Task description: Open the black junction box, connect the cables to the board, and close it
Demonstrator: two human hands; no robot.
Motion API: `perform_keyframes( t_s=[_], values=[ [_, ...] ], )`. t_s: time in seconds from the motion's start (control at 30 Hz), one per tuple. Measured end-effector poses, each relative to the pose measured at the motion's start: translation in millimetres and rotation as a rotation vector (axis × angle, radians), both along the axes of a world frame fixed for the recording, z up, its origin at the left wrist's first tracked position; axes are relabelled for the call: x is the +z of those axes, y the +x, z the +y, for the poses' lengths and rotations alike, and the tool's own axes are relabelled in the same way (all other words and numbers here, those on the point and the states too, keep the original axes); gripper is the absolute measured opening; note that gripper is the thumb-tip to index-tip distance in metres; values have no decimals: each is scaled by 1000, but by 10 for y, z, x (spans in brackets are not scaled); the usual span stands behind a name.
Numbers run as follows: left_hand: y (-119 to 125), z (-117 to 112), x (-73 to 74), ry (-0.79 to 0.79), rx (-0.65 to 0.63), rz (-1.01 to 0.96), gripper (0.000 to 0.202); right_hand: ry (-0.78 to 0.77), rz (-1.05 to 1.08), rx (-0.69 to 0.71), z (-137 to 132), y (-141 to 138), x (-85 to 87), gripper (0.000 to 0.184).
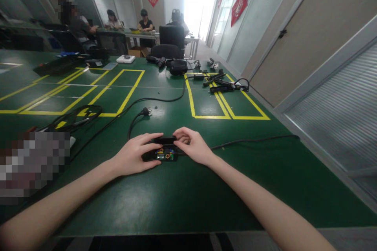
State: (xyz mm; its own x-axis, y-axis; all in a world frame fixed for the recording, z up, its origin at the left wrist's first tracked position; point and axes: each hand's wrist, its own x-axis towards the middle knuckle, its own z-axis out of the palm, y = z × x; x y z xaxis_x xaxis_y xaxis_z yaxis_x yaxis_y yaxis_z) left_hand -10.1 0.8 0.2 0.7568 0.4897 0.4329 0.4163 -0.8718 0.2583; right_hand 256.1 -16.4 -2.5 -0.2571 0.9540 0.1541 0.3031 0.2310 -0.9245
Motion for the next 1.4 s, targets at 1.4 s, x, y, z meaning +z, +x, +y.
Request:
perform_keyframes(
  t_s=[1.4],
  values=[
    [43,-21,125,-151,-14,49,25,337,-156,320,-93,113,150,11]
  ],
)
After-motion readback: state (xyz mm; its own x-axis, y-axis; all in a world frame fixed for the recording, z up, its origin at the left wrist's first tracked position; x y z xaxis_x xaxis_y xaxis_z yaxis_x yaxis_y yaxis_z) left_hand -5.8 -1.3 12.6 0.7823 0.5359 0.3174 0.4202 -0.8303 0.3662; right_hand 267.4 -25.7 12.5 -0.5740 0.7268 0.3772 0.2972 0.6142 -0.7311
